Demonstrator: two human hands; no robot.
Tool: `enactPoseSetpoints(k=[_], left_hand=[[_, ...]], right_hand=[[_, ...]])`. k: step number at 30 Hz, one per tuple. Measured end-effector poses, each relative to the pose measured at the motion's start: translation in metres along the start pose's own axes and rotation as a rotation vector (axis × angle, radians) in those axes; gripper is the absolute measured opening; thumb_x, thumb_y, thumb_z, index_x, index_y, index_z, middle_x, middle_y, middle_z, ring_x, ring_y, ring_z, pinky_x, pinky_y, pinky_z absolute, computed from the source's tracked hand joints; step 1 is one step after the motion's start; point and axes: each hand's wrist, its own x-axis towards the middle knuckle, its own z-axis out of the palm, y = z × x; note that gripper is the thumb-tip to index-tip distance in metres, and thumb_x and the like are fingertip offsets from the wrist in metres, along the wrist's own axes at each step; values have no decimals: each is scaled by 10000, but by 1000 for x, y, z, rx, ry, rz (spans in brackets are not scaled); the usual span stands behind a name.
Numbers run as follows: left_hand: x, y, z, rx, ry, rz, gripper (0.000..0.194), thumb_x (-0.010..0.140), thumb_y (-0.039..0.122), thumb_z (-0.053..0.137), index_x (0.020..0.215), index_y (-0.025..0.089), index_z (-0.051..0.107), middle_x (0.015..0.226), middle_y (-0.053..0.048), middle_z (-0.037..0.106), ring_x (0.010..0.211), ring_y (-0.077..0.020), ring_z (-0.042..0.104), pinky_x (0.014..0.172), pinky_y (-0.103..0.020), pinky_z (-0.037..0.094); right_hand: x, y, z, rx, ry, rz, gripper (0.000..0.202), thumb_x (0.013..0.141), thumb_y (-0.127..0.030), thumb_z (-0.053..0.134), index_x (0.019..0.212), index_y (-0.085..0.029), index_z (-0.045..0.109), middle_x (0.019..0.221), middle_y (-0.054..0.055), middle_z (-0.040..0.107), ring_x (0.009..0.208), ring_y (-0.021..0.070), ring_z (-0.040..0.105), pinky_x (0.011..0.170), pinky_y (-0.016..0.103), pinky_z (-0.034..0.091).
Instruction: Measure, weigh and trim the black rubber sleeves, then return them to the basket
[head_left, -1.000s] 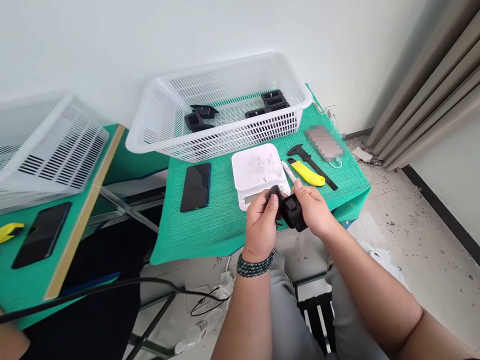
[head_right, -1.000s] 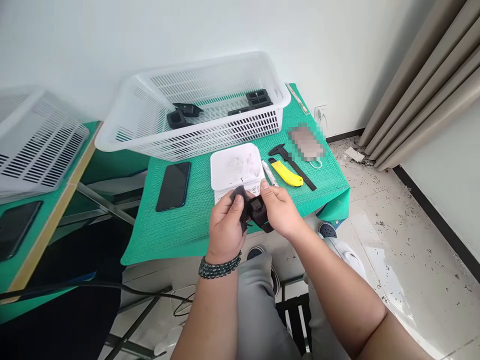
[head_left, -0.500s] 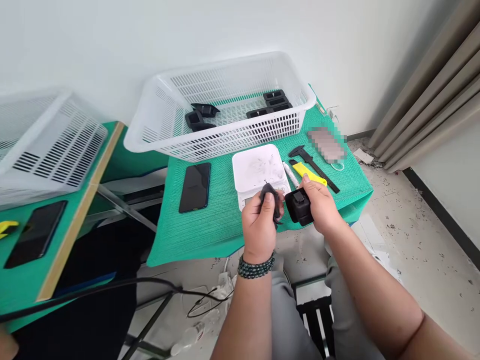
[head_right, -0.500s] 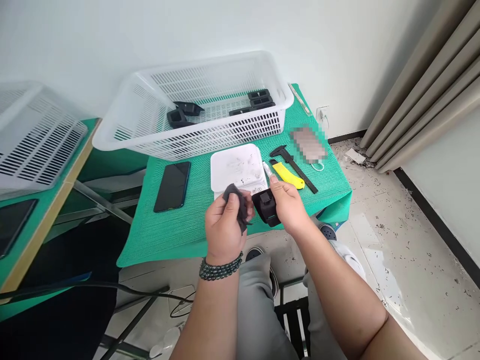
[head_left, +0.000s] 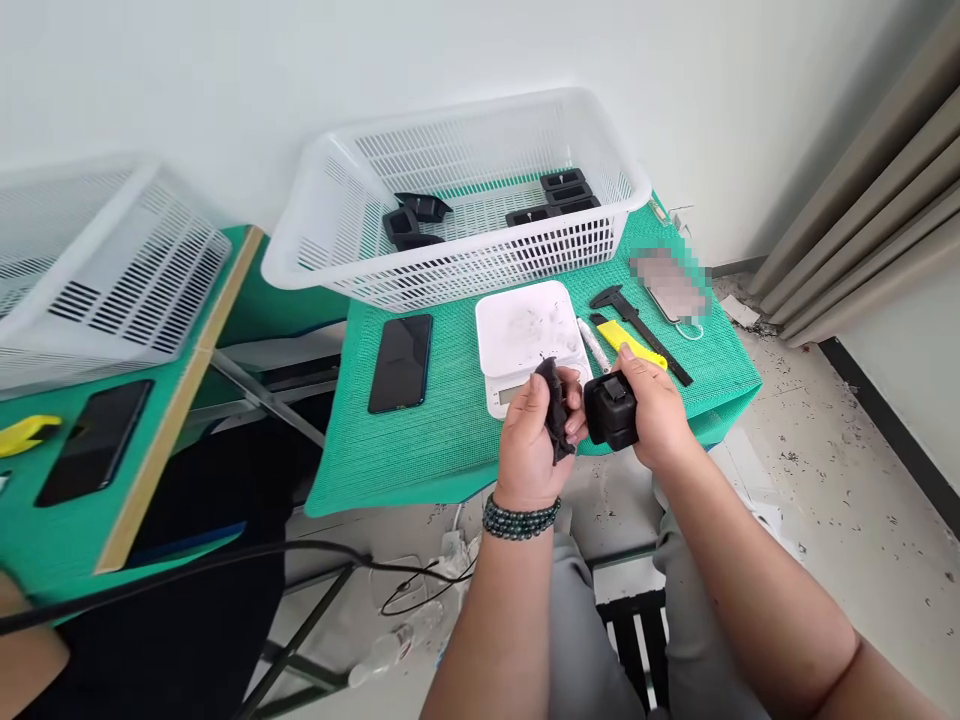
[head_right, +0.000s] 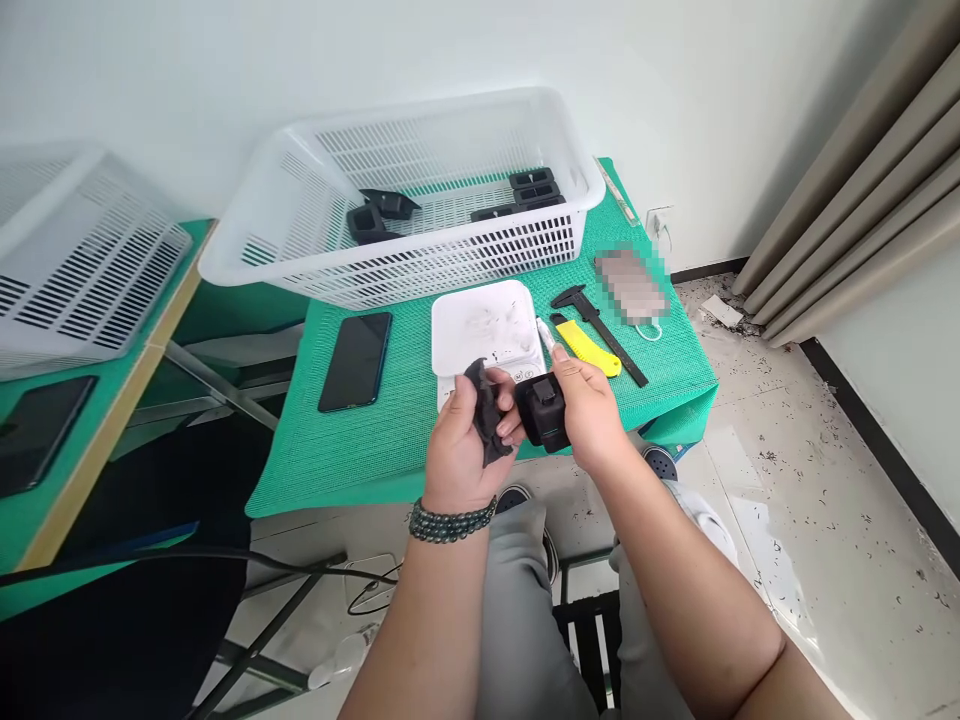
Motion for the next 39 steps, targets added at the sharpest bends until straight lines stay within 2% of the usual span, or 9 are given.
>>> enactPoseSetpoints(k=[5,13,15,19,22,27,29,33,39], left_hand=[[-4,4,1,-71,-55,-94,477,678,579,919,856,179,729,631,60,561,429,-29,413,392,-140,394],[-9,3,7,-14,-52,-66,474,682,566,918,847,180,698,623,68,556,416,-32,390,382,-147,366],[-9,-2,7,64,-23,15,456,728,581,882,864,192,688,595,69,558,405,-42,384,378,-155,348],[-11,-11,1,363,49,297,316,872,506,786,853,221,650,560,63,569,417,-70,405,396,-174,327],[-14,-13,-4,599,78,399,270,897,480,760,865,221,691,590,49,570,469,-94,449,435,-203,364],[-18,-4,-6,895,70,530,123,874,352,776,894,235,812,836,-39,743,823,-206,673,772,-317,547],[-17,0,-7,917,30,511,108,873,318,765,912,244,833,887,-47,767,878,-226,695,835,-346,556],[-15,6,-12,932,-39,433,131,880,302,741,932,244,846,885,-55,787,860,-230,717,829,-352,563],[-14,11,-19,994,-47,450,146,884,290,721,933,244,850,912,-66,810,870,-236,721,832,-354,560]], right_hand=[[-3,2,-4,38,5,-10,487,819,-679,676,660,-248,513,563,-43,493,502,134,454,463,267,398],[-14,-3,-1,93,22,32,532,725,-707,748,644,-238,511,534,-50,482,463,125,446,421,264,409],[-15,-3,-2,67,5,15,555,728,-727,736,635,-240,488,523,-59,442,448,114,417,411,255,389],[-16,-2,-6,-56,-20,-98,581,815,-724,669,601,-241,426,514,-65,365,452,98,333,409,246,302],[-17,-2,-10,-145,-29,-196,607,865,-745,600,592,-239,407,537,-58,346,492,100,297,436,252,265],[-18,-6,-12,-256,-94,-239,638,896,-797,495,603,-243,378,592,-45,315,558,120,281,496,273,275],[-18,-7,-12,-297,-135,-247,650,899,-817,458,606,-243,369,605,-41,311,581,127,282,522,283,283],[-16,-7,-9,-369,-176,-271,655,909,-827,417,616,-244,350,616,-38,315,604,132,281,548,294,275],[-13,-2,-5,-419,-235,-235,635,945,-784,394,623,-237,372,630,-30,356,624,137,313,572,300,283]])
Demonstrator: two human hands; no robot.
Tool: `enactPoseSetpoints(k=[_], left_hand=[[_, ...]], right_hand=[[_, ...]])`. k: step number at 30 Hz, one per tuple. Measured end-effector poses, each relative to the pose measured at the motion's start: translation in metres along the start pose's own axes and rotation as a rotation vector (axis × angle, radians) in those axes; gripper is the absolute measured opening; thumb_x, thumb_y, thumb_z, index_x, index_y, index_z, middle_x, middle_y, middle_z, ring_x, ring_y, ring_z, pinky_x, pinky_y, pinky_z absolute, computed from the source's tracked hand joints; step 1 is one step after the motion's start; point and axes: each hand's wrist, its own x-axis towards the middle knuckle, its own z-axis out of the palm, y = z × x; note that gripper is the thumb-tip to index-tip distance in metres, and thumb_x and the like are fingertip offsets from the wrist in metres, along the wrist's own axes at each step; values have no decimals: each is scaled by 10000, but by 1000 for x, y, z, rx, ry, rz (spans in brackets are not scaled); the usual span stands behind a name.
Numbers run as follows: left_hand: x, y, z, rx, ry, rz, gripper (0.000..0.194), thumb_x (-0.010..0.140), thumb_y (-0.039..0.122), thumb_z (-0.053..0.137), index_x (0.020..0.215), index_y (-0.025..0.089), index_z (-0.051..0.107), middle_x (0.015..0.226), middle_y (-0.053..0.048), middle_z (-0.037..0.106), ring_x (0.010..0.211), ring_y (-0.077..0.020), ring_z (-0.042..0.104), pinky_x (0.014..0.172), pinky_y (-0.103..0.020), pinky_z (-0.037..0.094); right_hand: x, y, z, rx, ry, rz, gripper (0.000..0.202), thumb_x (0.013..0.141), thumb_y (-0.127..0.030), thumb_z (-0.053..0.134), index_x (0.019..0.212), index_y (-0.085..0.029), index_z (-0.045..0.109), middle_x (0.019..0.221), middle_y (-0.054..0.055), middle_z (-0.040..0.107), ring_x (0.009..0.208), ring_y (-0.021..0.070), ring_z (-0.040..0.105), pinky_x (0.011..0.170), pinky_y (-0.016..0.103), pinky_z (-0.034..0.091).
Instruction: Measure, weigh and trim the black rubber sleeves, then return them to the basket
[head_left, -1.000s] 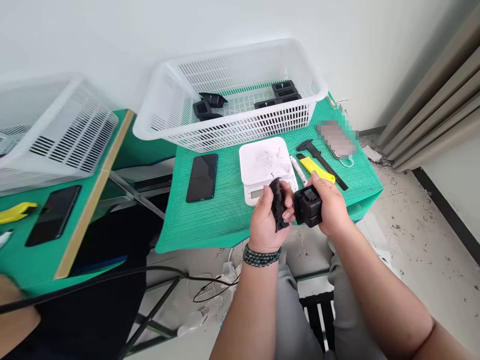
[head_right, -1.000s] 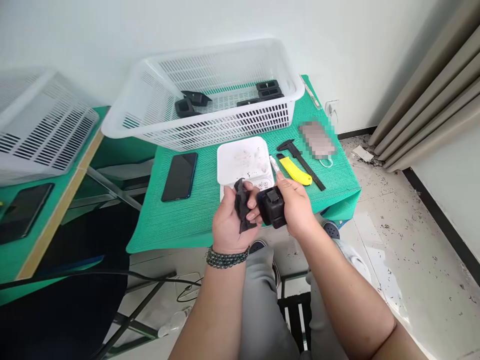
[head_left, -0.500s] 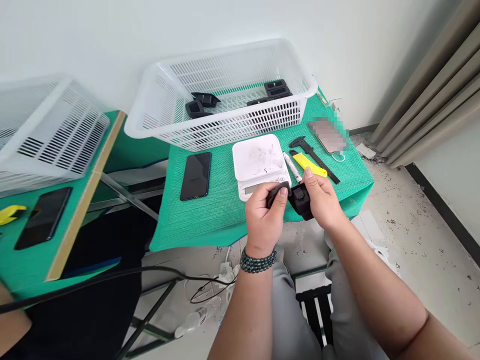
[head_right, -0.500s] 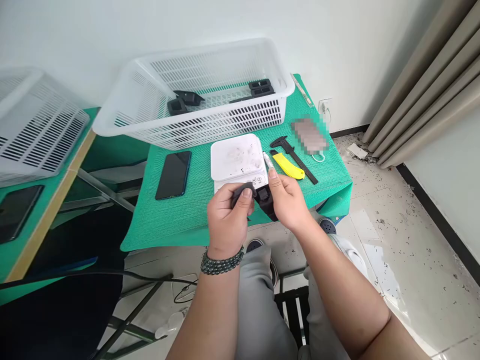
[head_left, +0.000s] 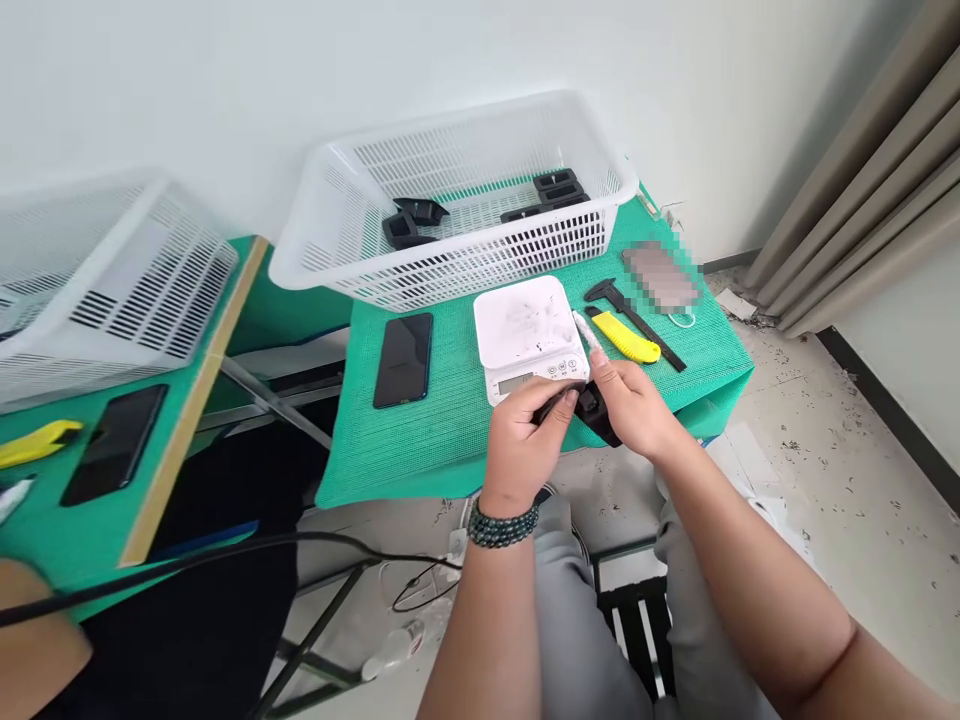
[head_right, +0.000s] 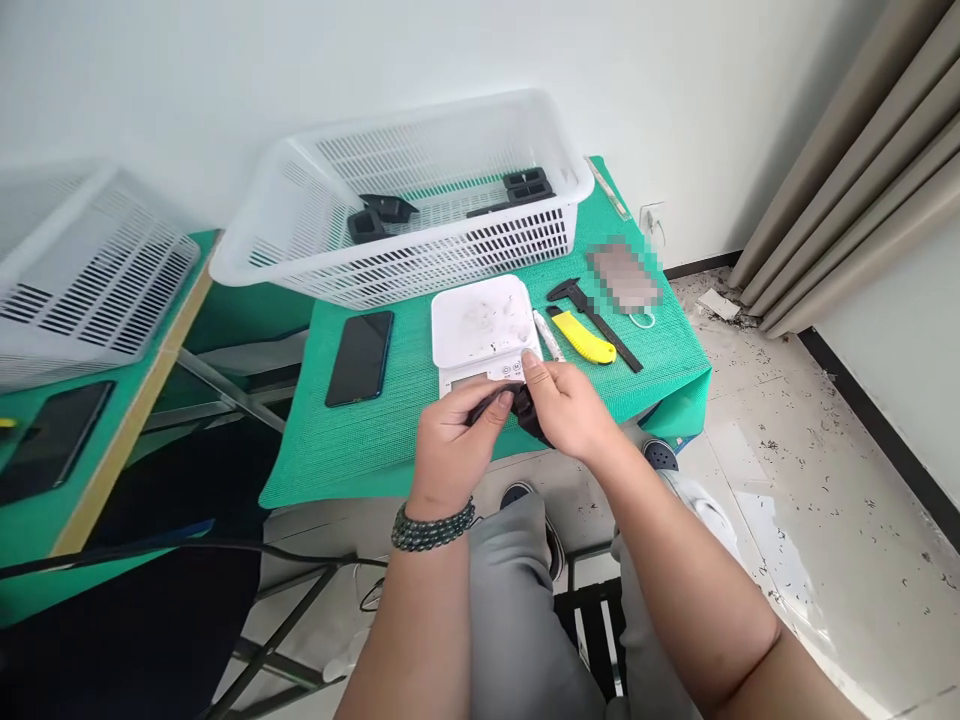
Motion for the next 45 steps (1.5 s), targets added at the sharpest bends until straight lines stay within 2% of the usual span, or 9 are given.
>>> enactPoseSetpoints(k=[10,19,25,29,33,38,41,43,45], left_hand=[[1,0,-9,27,-75,-8,127,845,258,721,818,245,845,805,-53,790,756,-227,683,741,-343,543],[2,-6,-11,8,-109,-98,126,822,291,741,825,207,836,825,-70,806,762,-232,700,739,-339,555],[8,-6,-17,-44,-277,-199,207,839,394,754,812,197,811,807,-68,787,776,-237,689,742,-343,551],[10,-8,-17,-74,-319,-228,256,833,457,772,824,204,810,823,-65,790,793,-246,689,769,-361,556],[10,-9,-11,-102,-373,-242,274,837,456,760,737,200,768,733,-38,746,724,-216,638,701,-328,530],[11,-10,-4,-76,-430,-242,352,850,423,706,588,194,655,590,0,607,594,-155,493,563,-267,413],[11,-9,0,-61,-401,-232,316,842,421,721,625,196,675,629,1,626,642,-169,532,622,-280,451],[9,-7,1,-74,-388,-244,261,837,429,740,715,198,732,710,-14,682,729,-199,597,721,-311,498],[8,-6,1,-97,-396,-289,253,838,446,748,789,199,767,738,-22,695,755,-208,611,748,-322,503]], right_hand=[[-3,1,1,-70,-108,34,626,973,-743,404,617,-229,429,601,-24,442,608,145,381,568,301,292],[-5,4,1,-176,-107,-7,561,1023,-692,350,735,-229,478,736,3,559,727,173,482,698,303,375],[-7,1,-1,-232,-218,16,541,1036,-674,338,774,-228,493,793,15,576,767,179,504,724,309,391],[-6,4,-4,-232,-255,30,586,1022,-713,342,811,-217,570,845,38,637,792,188,542,722,311,401],[-7,10,-9,-254,-271,39,577,1011,-704,411,742,-226,588,782,41,648,728,189,528,657,307,381],[-9,16,-9,-230,-293,143,564,945,-755,509,744,-239,613,749,50,661,676,195,536,614,311,368],[-8,17,-10,-199,-283,152,583,944,-766,493,755,-228,613,800,53,672,733,197,557,666,319,413],[-6,16,-13,-130,-274,109,597,945,-771,477,759,-219,610,803,36,656,766,191,559,713,324,444],[-4,12,-17,-54,-254,73,604,934,-777,483,770,-211,614,800,17,636,789,184,556,745,322,464]])
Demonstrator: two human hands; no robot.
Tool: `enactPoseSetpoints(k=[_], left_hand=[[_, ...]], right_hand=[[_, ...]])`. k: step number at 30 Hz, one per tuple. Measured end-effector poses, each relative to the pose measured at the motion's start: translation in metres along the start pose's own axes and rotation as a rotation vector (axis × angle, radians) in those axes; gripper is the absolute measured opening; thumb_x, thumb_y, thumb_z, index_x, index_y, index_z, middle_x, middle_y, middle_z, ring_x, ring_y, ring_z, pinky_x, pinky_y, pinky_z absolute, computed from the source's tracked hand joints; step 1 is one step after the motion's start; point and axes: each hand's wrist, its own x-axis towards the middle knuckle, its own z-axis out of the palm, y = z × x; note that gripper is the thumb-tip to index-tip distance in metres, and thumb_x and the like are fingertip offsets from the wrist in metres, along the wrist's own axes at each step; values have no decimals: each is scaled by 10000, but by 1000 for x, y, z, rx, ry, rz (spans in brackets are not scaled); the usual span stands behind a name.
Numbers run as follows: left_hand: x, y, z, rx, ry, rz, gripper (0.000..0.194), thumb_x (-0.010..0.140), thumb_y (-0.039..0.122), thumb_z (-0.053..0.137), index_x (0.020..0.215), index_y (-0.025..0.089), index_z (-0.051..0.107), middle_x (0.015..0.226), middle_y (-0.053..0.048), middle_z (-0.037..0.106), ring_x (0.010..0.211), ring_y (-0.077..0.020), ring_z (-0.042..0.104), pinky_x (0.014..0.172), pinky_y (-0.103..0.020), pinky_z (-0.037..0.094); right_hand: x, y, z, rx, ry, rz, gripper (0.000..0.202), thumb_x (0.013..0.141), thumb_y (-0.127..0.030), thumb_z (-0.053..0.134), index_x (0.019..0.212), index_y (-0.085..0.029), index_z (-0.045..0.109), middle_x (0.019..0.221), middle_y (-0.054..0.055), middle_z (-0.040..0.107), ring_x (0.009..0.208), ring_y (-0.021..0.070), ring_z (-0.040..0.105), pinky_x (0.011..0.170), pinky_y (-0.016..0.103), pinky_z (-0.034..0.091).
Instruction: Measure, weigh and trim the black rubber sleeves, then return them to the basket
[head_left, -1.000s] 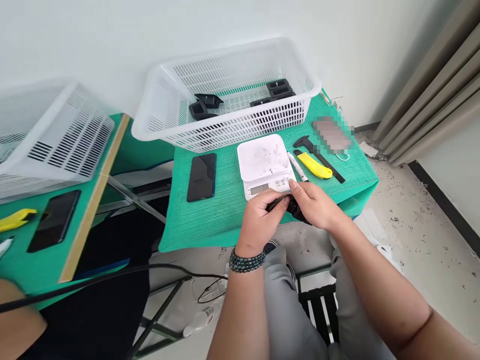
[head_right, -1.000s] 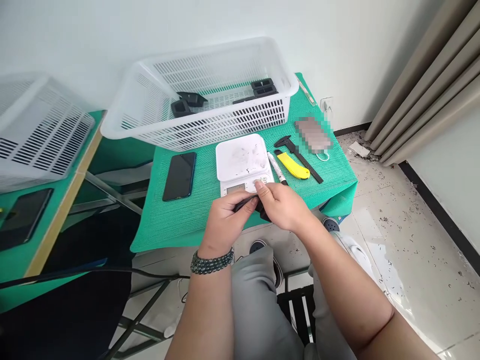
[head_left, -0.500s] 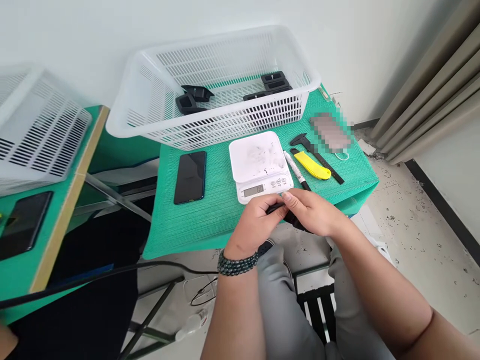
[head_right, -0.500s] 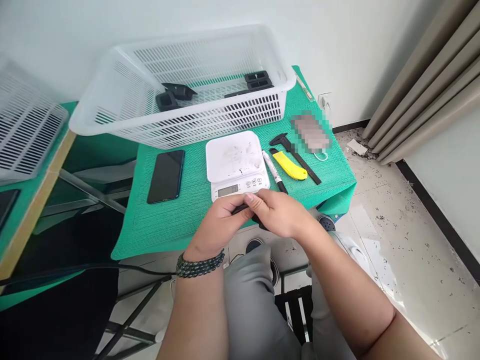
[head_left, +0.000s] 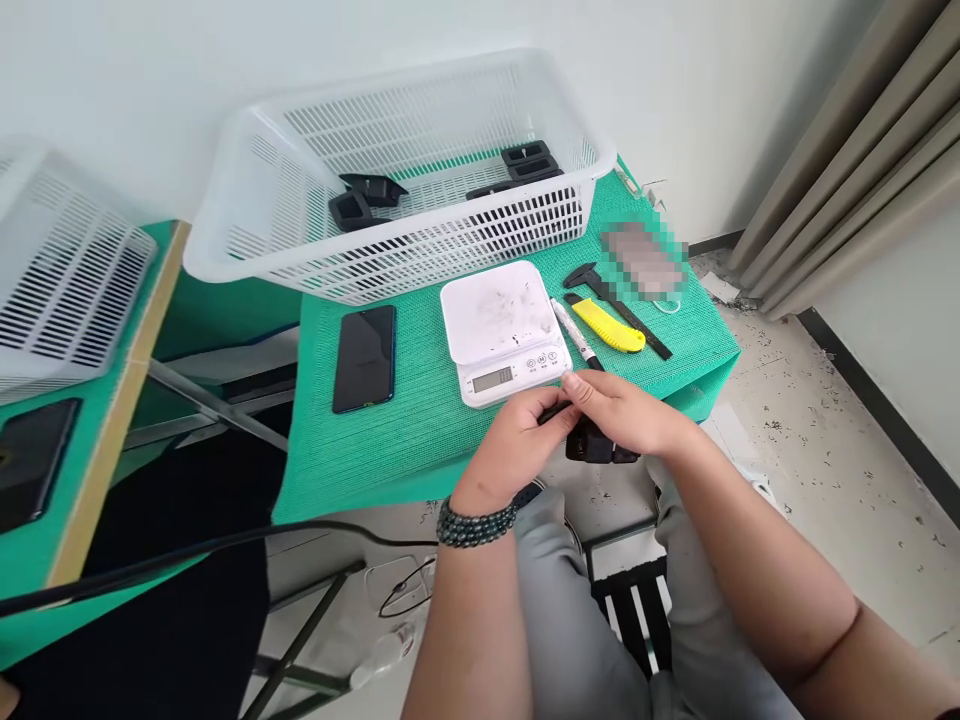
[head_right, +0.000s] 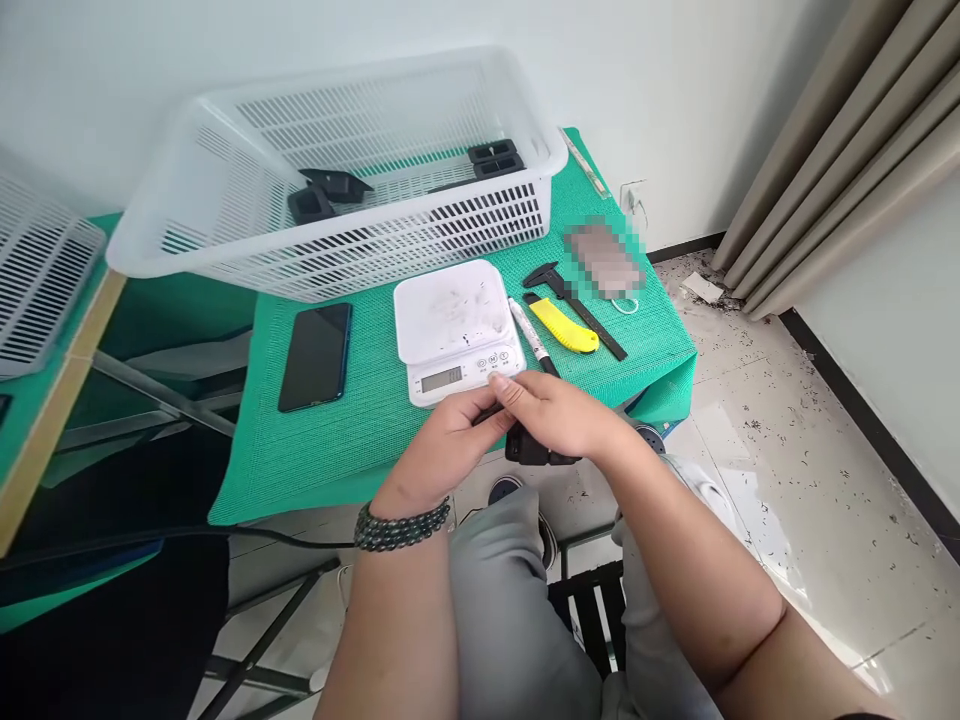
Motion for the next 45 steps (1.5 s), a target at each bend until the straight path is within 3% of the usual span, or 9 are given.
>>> enactPoseSetpoints(k=[5,11,16,22,26,32,36,40,45], left_hand=[[-3,-2,-1,-102,70,-48,286,812,470,777,751,192,754,631,5,594,628,-160,501,598,-275,421],[-1,-7,-1,-264,334,-97,381,696,514,865,716,174,695,573,44,509,488,-88,395,429,-209,285],[2,-3,8,-468,606,-52,492,606,574,908,719,193,618,545,75,512,402,-65,412,358,-187,303],[-4,2,25,-409,494,109,422,749,554,859,793,195,641,531,41,612,446,-100,551,429,-199,435],[-9,2,28,-341,378,115,382,786,525,840,767,194,650,569,26,628,470,-103,557,441,-209,451],[-12,-5,23,-148,382,118,330,849,490,775,753,192,670,549,17,602,477,-106,506,443,-214,403],[-11,-11,21,-120,437,152,313,865,472,759,749,192,678,537,28,554,494,-112,470,454,-223,370],[-5,-17,20,-182,591,192,347,861,508,759,746,191,676,567,33,538,508,-106,448,455,-221,356],[3,-15,17,-329,757,219,401,818,552,790,716,191,648,548,55,492,474,-89,411,420,-205,330]], right_hand=[[-5,-11,-10,183,-7,43,512,863,-699,668,850,-188,697,821,5,663,815,173,584,738,293,486],[-13,-11,-21,499,84,187,447,846,-563,764,1147,-232,759,848,0,716,785,156,621,697,269,497],[-11,-8,-18,769,79,94,513,720,-485,894,1172,-280,763,970,7,748,856,181,670,795,327,569],[-1,-3,4,939,214,-47,362,787,-505,825,1057,-276,747,990,20,767,870,215,678,744,341,562],[4,1,9,1006,279,-15,343,822,-535,774,1025,-261,731,865,4,737,721,194,629,609,310,513],[7,-3,19,1024,452,60,270,765,-442,831,878,-220,726,738,-29,672,624,138,551,536,250,436],[7,-9,29,974,483,47,313,697,-461,868,769,-206,702,639,-41,612,564,120,484,493,242,374],[8,-10,34,935,443,78,364,622,-469,914,724,-188,705,632,-40,617,565,111,478,503,237,364],[13,-8,38,978,415,113,275,682,-397,888,776,-181,747,714,-17,699,606,125,534,543,245,401]])
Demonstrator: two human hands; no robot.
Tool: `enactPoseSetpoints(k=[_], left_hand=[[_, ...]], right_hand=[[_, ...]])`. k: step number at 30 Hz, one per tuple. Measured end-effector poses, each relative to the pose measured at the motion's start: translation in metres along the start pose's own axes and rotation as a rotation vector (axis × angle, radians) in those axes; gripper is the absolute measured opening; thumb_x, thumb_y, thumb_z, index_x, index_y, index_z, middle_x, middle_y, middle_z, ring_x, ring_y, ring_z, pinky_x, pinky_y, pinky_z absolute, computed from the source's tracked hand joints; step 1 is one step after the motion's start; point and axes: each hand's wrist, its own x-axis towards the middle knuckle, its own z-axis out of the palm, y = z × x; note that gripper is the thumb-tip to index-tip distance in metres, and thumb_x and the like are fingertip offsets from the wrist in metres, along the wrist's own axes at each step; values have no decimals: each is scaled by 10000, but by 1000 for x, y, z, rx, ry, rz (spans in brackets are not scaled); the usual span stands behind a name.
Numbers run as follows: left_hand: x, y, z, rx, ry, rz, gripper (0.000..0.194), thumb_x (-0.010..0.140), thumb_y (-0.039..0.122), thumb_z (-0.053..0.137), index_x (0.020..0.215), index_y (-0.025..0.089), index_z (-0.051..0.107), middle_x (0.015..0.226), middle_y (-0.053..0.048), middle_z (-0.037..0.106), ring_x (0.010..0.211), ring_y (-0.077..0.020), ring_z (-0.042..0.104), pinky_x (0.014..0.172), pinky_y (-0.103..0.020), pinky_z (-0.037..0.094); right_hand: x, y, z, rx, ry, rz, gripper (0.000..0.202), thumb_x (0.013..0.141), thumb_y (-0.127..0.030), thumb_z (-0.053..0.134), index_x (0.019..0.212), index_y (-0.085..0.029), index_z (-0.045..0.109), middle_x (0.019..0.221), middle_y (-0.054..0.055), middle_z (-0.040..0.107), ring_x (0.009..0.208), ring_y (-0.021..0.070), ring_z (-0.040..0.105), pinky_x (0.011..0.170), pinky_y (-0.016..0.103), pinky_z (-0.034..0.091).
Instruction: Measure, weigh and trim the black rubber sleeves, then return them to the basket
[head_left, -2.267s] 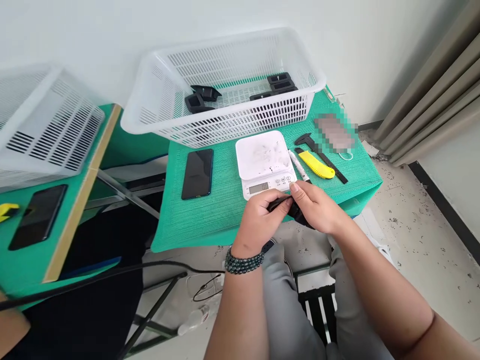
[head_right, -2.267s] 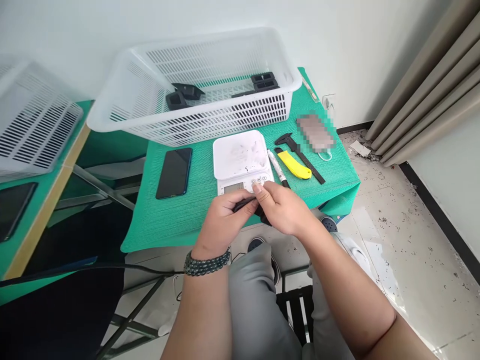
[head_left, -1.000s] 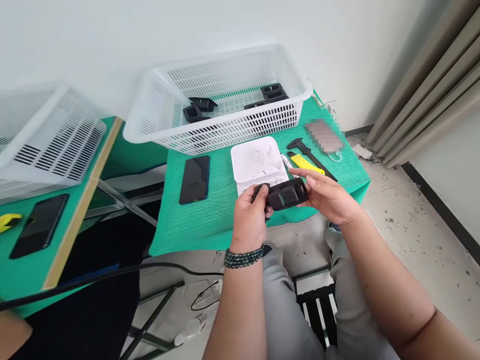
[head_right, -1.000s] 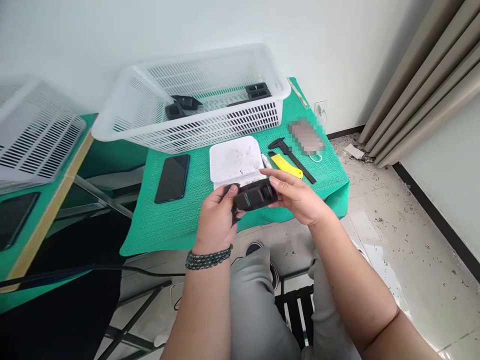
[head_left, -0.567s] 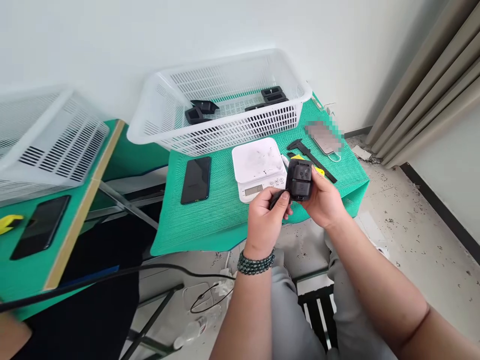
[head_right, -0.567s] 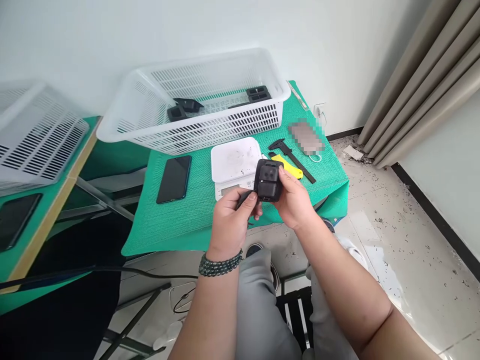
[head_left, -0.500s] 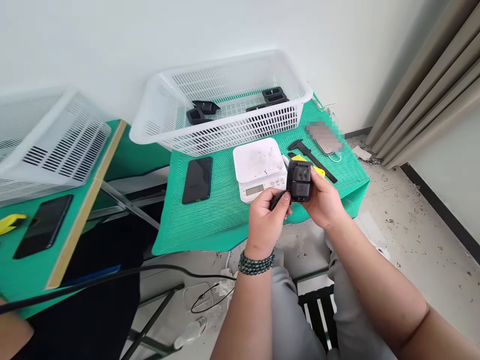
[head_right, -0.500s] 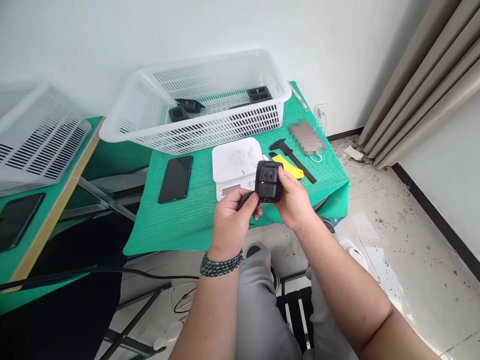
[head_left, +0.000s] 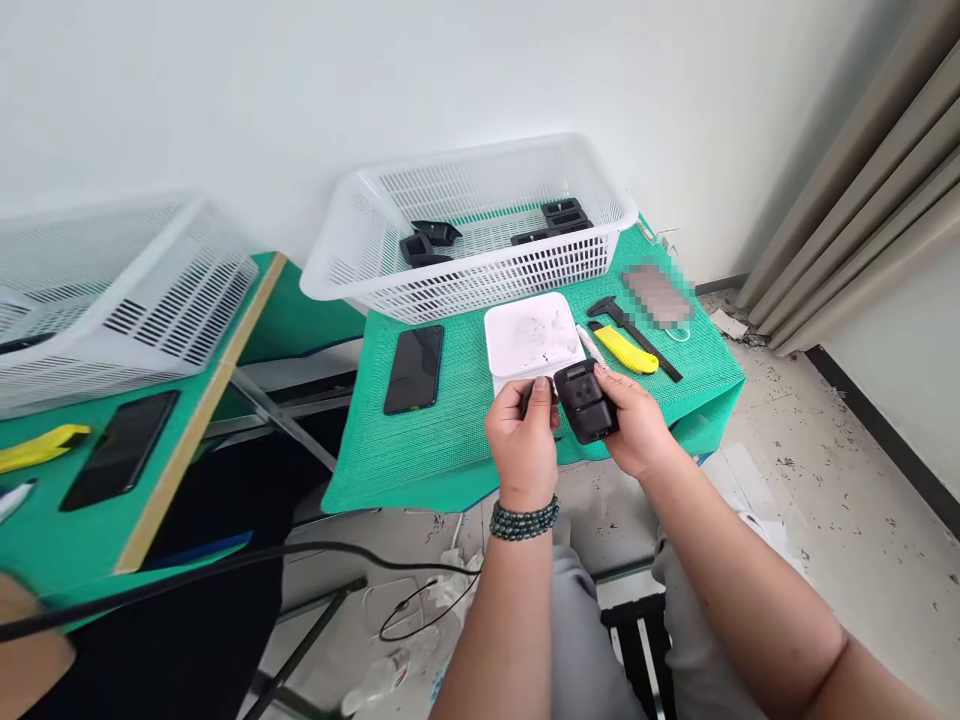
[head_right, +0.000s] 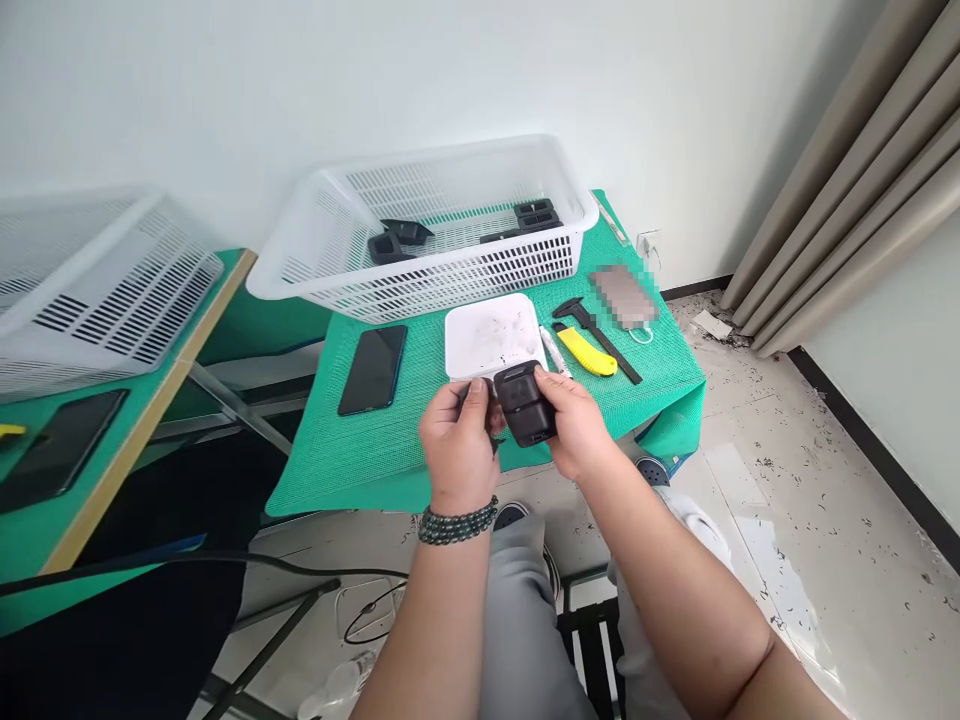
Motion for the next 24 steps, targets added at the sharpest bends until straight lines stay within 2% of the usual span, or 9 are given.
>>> enactPoseSetpoints(k=[3,11,17,21,24], left_hand=[[2,1,2,-27,24,22,380,827,526,795,728,187,653,565,50,513,486,-86,423,430,-199,345],[-1,2,0,-28,-81,53,248,906,434,742,838,199,699,629,32,567,544,-112,492,506,-229,417],[-1,14,0,166,-192,375,137,948,355,702,921,240,770,937,-50,690,890,-200,655,778,-324,537],[-1,16,1,211,-214,436,83,940,293,719,961,266,795,903,-32,681,841,-187,653,738,-318,528],[-1,14,1,206,-189,428,62,936,259,726,957,262,785,866,-17,708,833,-175,661,763,-306,532]], right_hand=[[4,0,3,109,3,23,206,725,-343,863,783,-192,735,721,-25,703,632,132,572,559,234,441],[14,-8,7,275,60,114,107,830,-310,747,829,-217,693,700,-34,684,603,143,576,527,246,470],[21,-2,9,230,111,33,171,753,-347,809,803,-217,709,760,-32,677,677,131,575,573,231,466],[23,1,12,169,98,-70,209,695,-366,836,790,-225,715,764,-28,678,721,151,588,648,267,484],[21,3,15,99,119,-149,221,659,-365,848,767,-227,714,748,-23,680,751,166,606,695,288,493]])
